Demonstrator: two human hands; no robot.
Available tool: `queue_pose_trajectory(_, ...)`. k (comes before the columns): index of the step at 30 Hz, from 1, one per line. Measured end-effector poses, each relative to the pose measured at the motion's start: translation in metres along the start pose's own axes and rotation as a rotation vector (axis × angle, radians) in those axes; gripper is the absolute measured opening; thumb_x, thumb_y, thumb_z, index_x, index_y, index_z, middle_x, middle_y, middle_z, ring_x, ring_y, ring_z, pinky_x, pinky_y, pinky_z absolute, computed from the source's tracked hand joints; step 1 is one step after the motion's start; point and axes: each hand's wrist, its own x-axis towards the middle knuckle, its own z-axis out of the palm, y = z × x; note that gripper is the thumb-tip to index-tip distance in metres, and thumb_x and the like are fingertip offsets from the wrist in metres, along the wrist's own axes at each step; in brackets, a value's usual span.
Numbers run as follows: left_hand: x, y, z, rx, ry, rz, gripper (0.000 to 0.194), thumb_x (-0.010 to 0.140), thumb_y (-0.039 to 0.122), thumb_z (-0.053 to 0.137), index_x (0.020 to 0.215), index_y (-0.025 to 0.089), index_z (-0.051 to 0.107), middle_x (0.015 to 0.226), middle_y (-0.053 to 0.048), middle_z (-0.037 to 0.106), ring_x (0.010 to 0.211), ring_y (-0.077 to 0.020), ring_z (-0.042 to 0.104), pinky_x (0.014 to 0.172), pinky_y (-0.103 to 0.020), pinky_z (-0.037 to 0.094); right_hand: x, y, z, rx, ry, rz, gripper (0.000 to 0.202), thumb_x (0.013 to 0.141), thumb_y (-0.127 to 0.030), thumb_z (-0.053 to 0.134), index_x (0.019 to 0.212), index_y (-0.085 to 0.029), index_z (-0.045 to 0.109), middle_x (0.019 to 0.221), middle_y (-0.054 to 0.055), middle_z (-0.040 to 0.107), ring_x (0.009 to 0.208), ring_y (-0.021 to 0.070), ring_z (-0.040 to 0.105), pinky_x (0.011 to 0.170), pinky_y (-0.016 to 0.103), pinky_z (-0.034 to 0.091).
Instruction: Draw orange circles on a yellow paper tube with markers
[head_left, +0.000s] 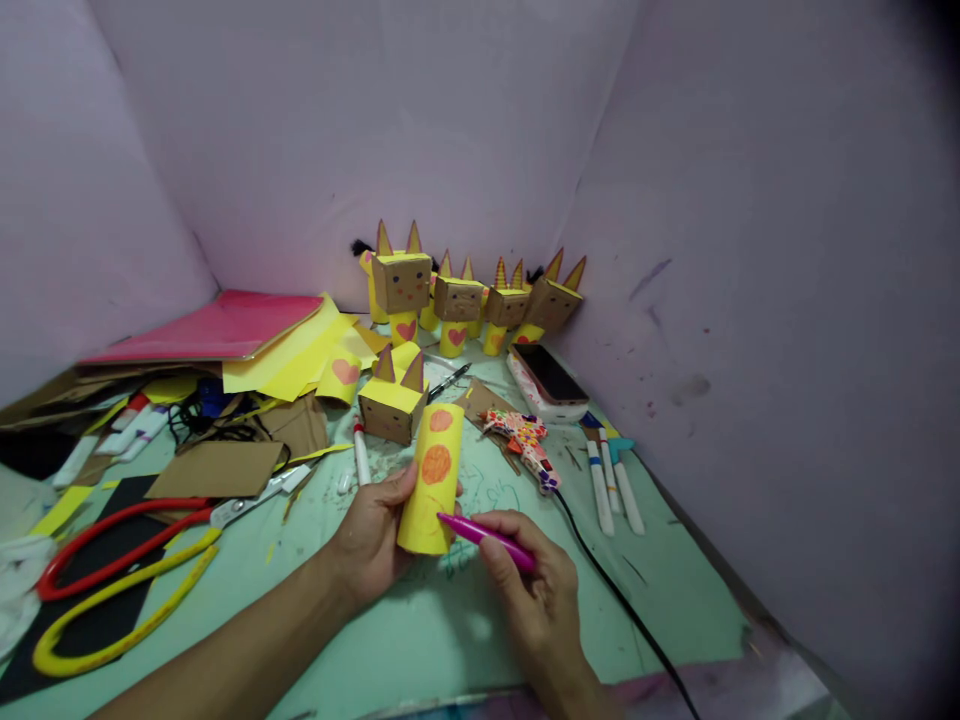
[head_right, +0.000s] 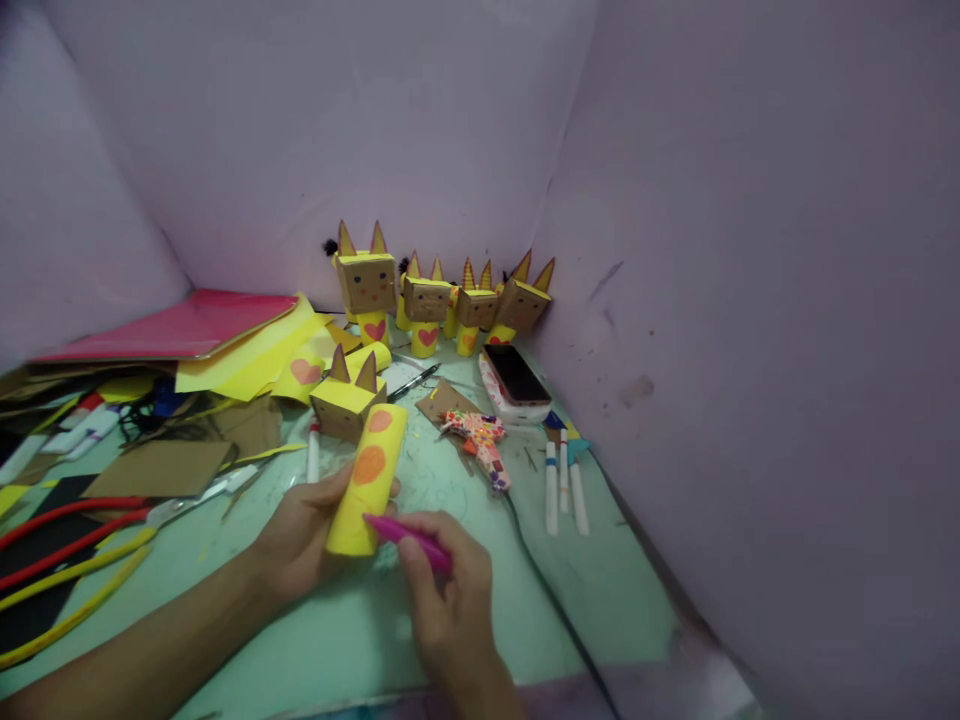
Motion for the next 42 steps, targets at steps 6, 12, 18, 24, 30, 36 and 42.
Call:
queue_pose_trajectory(6,-0.0010,-0.0004,0.0005,0.008,0.000,0.003,0.018,0.088,0.020,0.043,0.090,0.009,0.057,0.072,-0.012,0.067,0.057,-0.0186,0.064,0.052,-0.029,0.053,0.0019,0.0005,-0.0011,-0.047,0.002,-0.047,0.013,0.084,-0.022,0.056,0.087,-0.020,0.068,0.072,0.001,0.070,0.058,0.0123,0.061,0.050,0.017,0.045)
queue_pose_trajectory(12,-0.0010,-0.0011,0.0014,0.021,0.009,0.007,0.018,0.088,0.020,0.042,0.087,0.009,0.057,0.070,-0.011,0.067,0.056,-0.0182,0.064,0.053,-0.029,0.053,0.0004,0.0000,-0.0003,-0.052,0.034,-0.036,0.013,0.083,-0.022,0.056,0.083,-0.019,0.068,0.067,0.000,0.068,0.056,0.0115,0.060,0.048,0.017,0.043)
queue_pose_trajectory(18,0.0008,-0.0018,-0.0001,0.039,-0.007,0.008,0.019,0.088,0.021,0.042,0.089,0.009,0.057,0.072,-0.011,0.068,0.057,-0.0186,0.064,0.053,-0.030,0.053,-0.0020,0.0002,0.0028,-0.021,0.027,0.040,0.016,0.083,-0.027,0.055,0.081,-0.019,0.068,0.061,0.000,0.065,0.051,0.0110,0.055,0.045,0.018,0.040)
queue_pose_trajectory(24,-0.0001,-0.0015,-0.0009,0.033,-0.015,0.016,0.018,0.088,0.021,0.043,0.089,0.009,0.056,0.071,-0.011,0.067,0.057,-0.0188,0.064,0.053,-0.029,0.052,-0.0037,-0.0006,0.0042,-0.022,0.062,0.070,0.018,0.082,-0.031,0.055,0.079,-0.019,0.068,0.061,0.000,0.063,0.053,0.0119,0.054,0.048,0.020,0.039)
queue_pose_trajectory(30,0.0003,-0.0012,-0.0011,0.024,-0.018,0.010,0.019,0.088,0.021,0.042,0.090,0.009,0.056,0.071,-0.011,0.068,0.056,-0.0184,0.064,0.053,-0.030,0.053,-0.0041,-0.0014,0.0049,-0.011,0.091,0.083,0.018,0.081,-0.032,0.055,0.078,-0.019,0.068,0.059,-0.001,0.060,0.052,0.0117,0.053,0.049,0.021,0.039)
queue_pose_trajectory(36,-0.0001,-0.0019,-0.0017,0.024,-0.009,0.013,0.019,0.088,0.022,0.043,0.089,0.010,0.057,0.072,-0.011,0.068,0.057,-0.0188,0.064,0.054,-0.030,0.053,-0.0038,-0.0029,0.0053,-0.026,0.111,0.076,0.018,0.081,-0.031,0.055,0.076,-0.019,0.068,0.056,-0.002,0.058,0.050,0.0111,0.051,0.048,0.021,0.038)
queue_pose_trajectory(42,0.0011,-0.0023,-0.0031,0.036,-0.035,0.018,0.019,0.087,0.023,0.043,0.087,0.010,0.058,0.071,-0.011,0.068,0.058,-0.0200,0.064,0.053,-0.030,0.052,-0.0039,-0.0033,0.0030,-0.064,0.078,0.103,0.022,0.079,-0.034,0.056,0.070,-0.018,0.067,0.051,-0.002,0.057,0.046,0.0113,0.049,0.047,0.022,0.038)
